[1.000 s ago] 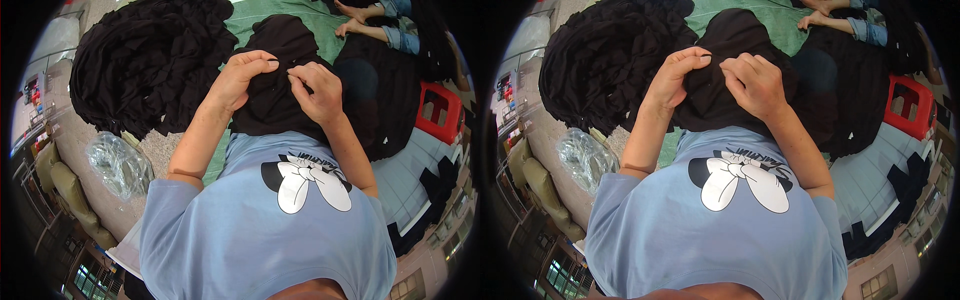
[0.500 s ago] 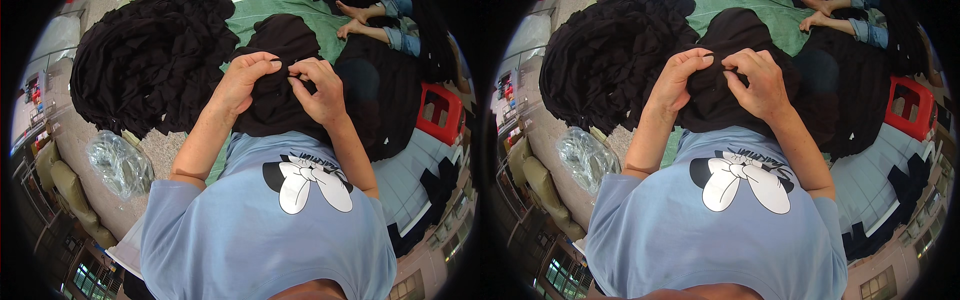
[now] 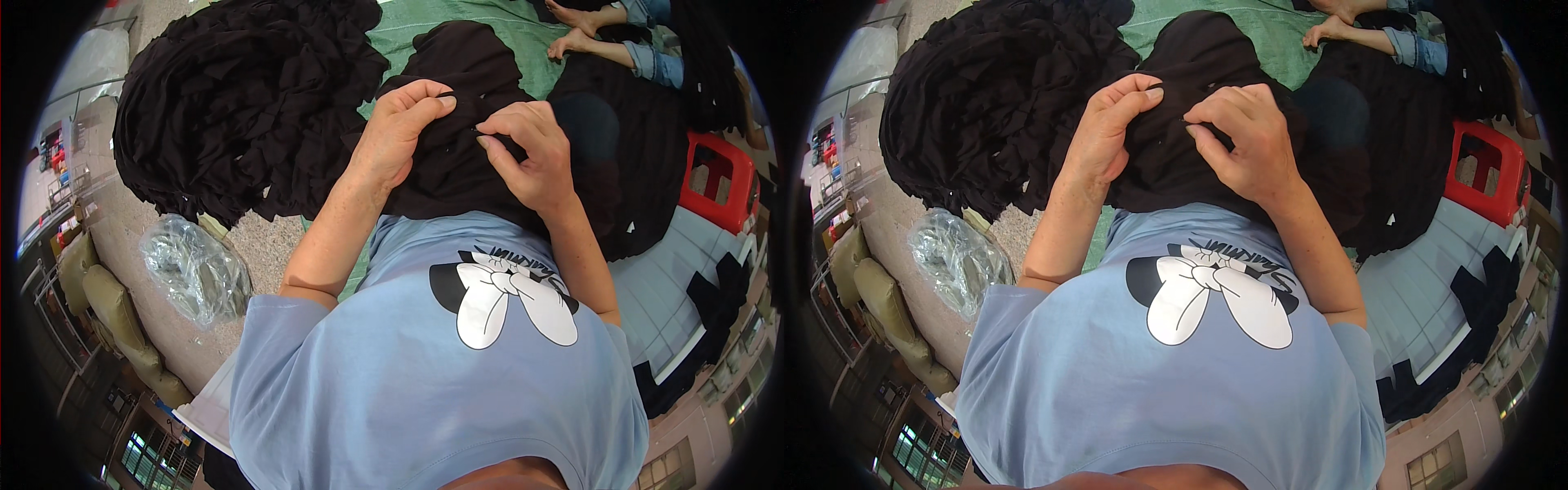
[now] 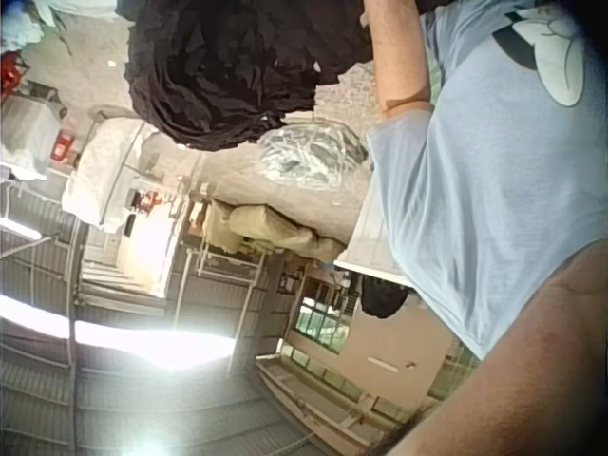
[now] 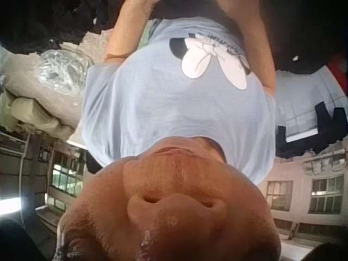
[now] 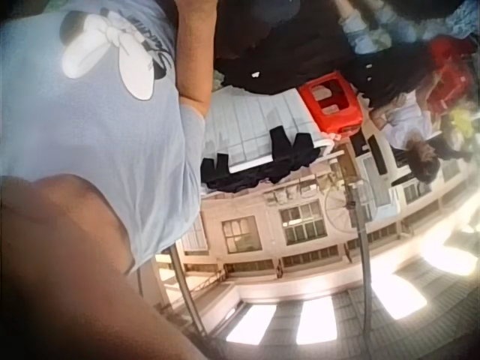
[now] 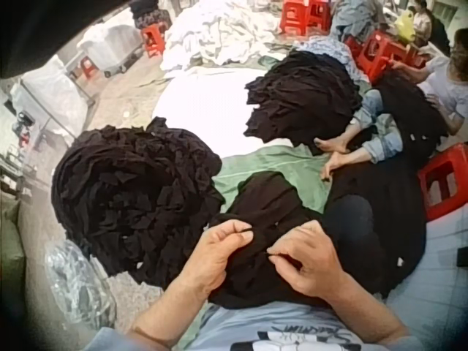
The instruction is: Trimming excess threads from black fabric garment pieces.
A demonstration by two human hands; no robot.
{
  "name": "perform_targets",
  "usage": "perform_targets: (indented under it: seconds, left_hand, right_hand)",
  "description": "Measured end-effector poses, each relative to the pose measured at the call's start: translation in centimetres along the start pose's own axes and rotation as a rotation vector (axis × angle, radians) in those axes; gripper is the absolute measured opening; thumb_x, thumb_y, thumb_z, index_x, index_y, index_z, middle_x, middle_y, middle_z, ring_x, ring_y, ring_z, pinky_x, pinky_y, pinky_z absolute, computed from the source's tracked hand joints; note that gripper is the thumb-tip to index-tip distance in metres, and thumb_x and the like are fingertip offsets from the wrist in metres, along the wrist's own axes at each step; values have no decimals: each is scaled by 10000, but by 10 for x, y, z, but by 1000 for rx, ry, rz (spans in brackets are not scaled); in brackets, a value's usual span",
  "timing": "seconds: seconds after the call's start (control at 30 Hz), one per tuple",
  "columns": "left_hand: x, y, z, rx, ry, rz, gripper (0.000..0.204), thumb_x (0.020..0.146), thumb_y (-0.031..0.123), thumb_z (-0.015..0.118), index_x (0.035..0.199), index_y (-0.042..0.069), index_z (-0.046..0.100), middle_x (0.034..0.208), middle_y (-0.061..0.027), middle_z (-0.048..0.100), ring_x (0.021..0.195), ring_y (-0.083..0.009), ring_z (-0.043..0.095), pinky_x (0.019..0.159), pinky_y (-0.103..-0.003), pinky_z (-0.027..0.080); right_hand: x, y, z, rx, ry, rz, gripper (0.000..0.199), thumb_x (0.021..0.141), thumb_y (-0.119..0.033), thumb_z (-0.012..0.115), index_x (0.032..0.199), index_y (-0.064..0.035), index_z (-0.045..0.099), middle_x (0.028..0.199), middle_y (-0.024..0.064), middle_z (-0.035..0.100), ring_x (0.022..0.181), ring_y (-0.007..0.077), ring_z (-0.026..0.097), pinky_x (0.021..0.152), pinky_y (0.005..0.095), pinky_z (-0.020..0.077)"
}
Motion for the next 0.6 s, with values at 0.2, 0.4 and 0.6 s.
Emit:
perform_targets:
  seconds: [0.2, 0.4, 0.6]
  left_hand:
    - [-9, 19, 8, 83, 23, 114, 116, 901, 66, 669, 990, -5, 693, 889, 20, 669, 816, -44, 584, 761, -190, 456]
    - [-17, 44, 9, 394, 113, 309, 134, 887, 83, 697, 980, -15, 698, 855, 18, 658, 786, -32, 569, 713, -186, 456]
    - [-16, 32, 13, 332, 57, 177, 148, 890, 90, 699, 982, -24, 708, 824, 13, 663, 758, -33, 572, 688, -182, 456]
  right_hand:
    - [2, -35, -11, -335, 168, -272, 233, 656, -51, 758, 862, -99, 662, 897, -11, 671, 724, 139, 612, 701, 312, 385]
    - [4, -39, -6, -310, 170, -352, 249, 697, -14, 752, 910, -65, 635, 1040, 34, 698, 822, 164, 658, 748, 308, 435]
    - [3, -23, 0, -149, 141, -257, 342, 675, 45, 755, 978, -31, 617, 958, 67, 673, 766, 222, 629, 739, 331, 487]
Point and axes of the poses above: each hand's wrist, its own x-axis towards the middle knuckle, its own z-axis out of the palm, y = z × x, the point moved 7 cm from there along x, towards the middle knuckle
